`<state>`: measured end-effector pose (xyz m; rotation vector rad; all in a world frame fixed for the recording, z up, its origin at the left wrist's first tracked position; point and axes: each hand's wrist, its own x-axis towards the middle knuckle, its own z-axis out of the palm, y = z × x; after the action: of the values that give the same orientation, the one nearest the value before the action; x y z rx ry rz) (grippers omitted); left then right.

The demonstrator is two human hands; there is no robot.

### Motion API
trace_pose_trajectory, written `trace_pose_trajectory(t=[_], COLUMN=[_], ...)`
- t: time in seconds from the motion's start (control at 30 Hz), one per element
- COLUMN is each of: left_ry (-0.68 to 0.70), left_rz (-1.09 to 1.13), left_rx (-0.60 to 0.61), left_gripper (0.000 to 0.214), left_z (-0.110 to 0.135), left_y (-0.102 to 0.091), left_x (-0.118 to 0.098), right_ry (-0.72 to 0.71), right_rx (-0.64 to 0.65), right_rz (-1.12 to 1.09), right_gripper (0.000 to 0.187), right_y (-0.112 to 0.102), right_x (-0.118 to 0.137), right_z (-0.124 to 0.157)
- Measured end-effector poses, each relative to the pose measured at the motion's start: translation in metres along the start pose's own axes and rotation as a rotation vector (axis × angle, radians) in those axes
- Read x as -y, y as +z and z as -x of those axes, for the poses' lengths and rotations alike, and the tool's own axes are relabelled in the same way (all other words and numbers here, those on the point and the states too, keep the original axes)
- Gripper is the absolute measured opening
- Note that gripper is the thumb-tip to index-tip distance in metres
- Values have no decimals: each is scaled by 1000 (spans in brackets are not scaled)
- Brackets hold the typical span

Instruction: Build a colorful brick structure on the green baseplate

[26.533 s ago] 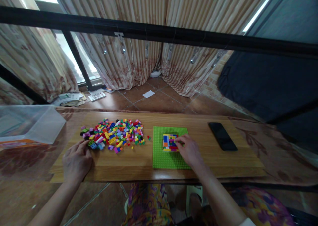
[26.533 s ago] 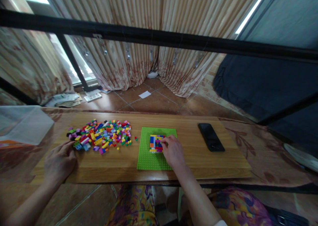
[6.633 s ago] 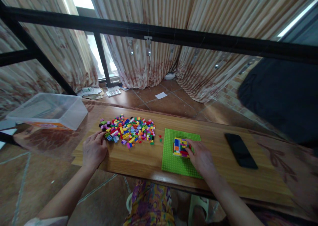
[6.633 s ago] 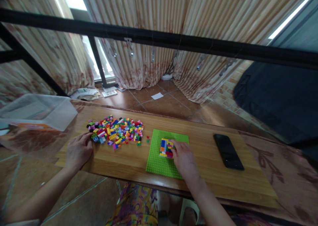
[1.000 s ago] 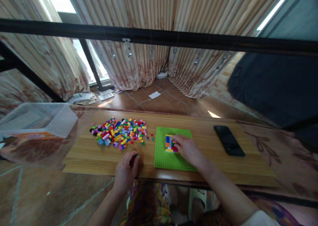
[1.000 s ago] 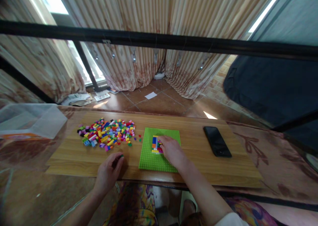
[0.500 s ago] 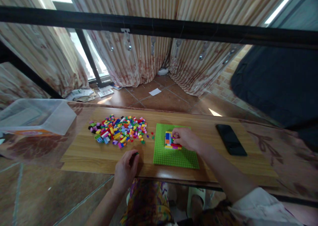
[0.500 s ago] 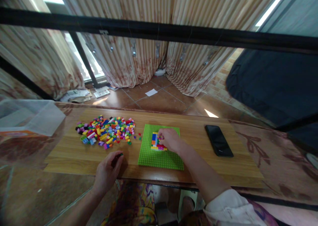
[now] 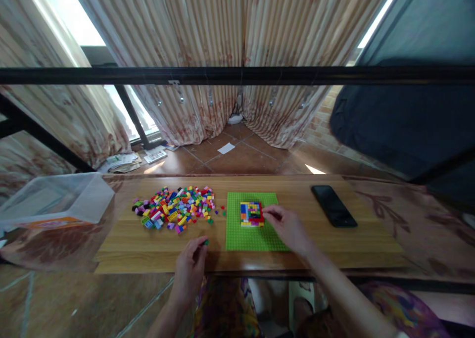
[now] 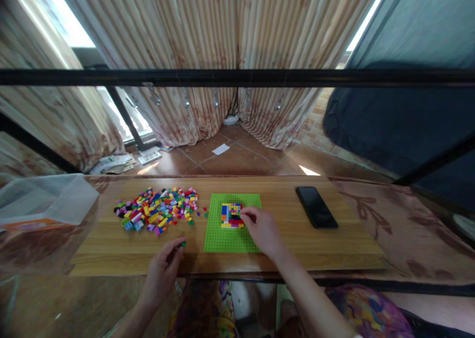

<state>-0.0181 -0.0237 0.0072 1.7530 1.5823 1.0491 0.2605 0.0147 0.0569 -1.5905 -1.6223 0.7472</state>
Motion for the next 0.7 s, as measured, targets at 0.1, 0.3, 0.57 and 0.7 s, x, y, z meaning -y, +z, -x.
trace_pose_trajectory(t=[0.1, 0.3, 0.57, 0.7], left_ry=[-1, -6, 58, 66], left_rz=[88, 240, 214, 168], left_rx=[89, 361, 376, 325], left_gripper=[27, 34, 43, 44], left_z=[9, 11, 4, 3], left_y=[13, 31, 41, 46], left_x=[-21, -67, -96, -104], right_ry=[8, -26, -64, -103], right_rx=[30, 153, 175, 155], right_rz=[-89, -225, -267, -255], right_gripper=[21, 25, 18, 15], right_y=[17, 38, 15, 6], right_x=[8, 31, 27, 26], right_z=[41, 82, 72, 65])
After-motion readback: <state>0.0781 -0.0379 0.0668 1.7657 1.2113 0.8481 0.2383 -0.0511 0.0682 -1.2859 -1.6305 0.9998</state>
